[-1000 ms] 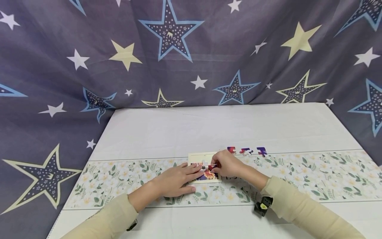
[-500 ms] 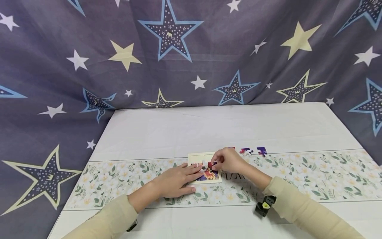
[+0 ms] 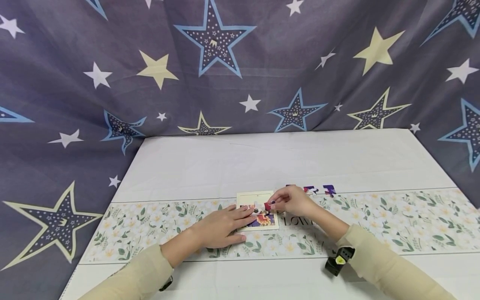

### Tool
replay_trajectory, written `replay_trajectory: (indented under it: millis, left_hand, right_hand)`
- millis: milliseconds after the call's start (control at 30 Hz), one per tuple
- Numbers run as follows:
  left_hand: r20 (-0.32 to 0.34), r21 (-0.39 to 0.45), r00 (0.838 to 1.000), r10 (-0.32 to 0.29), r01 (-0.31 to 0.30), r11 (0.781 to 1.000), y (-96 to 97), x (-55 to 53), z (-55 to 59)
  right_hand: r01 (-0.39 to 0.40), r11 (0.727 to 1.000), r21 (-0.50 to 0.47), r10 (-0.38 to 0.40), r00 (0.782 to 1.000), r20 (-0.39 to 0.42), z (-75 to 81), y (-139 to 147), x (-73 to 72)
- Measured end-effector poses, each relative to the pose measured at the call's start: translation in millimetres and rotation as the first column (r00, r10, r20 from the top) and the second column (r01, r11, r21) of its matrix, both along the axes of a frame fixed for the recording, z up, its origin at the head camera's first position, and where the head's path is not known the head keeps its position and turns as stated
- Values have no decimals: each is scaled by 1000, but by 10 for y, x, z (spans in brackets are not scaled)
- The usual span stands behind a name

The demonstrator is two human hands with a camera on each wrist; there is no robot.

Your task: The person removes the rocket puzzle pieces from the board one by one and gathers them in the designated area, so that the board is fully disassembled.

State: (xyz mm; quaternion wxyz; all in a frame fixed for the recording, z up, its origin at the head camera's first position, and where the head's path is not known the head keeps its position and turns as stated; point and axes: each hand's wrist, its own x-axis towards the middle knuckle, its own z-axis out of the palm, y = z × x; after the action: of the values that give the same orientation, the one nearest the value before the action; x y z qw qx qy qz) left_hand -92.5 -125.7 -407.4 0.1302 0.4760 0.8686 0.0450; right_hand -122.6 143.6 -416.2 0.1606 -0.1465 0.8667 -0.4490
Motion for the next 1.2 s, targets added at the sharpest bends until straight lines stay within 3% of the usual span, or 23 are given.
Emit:
replay_trajectory:
  millis: [267,433,700,967,1200]
  left_hand:
    - [5,6,1000,-4,4,1000,-4,14,1]
    - [2,4,1000,-6,6,1000,-11,16,-14]
    - [5,11,1000,-7,7,1000,-22,8,-24]
    - [2,21,1000,-5,5,1000,-28,10,-15]
    - [-2,21,1000,-3,3,1000,-32,2,-18]
  right_hand:
    - [137,986,-96,-121,980,155,-42,125,48]
    - [194,966,-169,-153,962,227,-46,243,74]
    - [248,956,-160,-205,948,244,-53,482,136]
    - [297,948,-115,-274,945,179,-59,715,180]
    - [341,935,-95,-320,930,182,-41,893,213]
